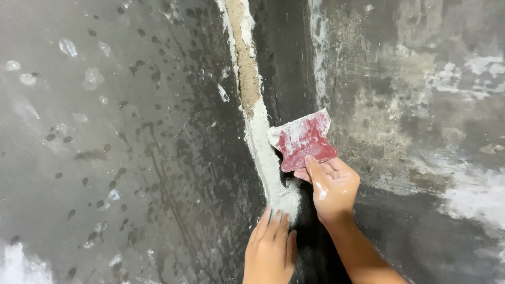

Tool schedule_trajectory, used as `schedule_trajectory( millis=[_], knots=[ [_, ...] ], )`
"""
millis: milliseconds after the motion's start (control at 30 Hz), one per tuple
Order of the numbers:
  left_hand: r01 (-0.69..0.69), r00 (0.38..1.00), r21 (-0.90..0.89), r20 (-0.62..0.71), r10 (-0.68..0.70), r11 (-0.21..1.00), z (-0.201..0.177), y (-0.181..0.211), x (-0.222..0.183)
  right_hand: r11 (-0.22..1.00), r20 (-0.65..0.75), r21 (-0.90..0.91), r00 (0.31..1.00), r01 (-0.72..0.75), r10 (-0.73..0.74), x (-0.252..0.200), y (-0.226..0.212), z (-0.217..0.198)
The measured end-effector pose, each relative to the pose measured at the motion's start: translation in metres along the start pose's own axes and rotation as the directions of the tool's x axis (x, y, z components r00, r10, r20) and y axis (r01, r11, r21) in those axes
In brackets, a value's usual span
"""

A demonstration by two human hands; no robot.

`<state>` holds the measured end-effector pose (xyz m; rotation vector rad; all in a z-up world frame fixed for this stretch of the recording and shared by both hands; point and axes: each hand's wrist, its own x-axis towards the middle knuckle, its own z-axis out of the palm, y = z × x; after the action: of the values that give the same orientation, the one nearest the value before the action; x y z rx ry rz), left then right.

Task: The person scoops plaster from a bucket onto a scraper using a putty knife, then applies the plaster into a groove in the wall with the scraper.

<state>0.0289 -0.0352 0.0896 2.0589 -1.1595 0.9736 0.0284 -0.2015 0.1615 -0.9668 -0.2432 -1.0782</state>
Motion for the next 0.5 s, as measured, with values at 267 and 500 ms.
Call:
schedule_trajectory(
  millis=[267,500],
  knots=[
    [0.046,0.999,-0.032,-0.005,-0.047,0.998,0.011,-0.009,-0.008,0.949,0.078,-0.124,0.957,0.288,-0.280,0.003,-0.006,0.026],
    [0.035,0.999,-0.059,-0.035,-0.037,0.998,0.025,-0.020,-0.022,0.370,0.383,-0.507,0.588,0.778,-0.712,0.026,0.005,0.029]
  ],
)
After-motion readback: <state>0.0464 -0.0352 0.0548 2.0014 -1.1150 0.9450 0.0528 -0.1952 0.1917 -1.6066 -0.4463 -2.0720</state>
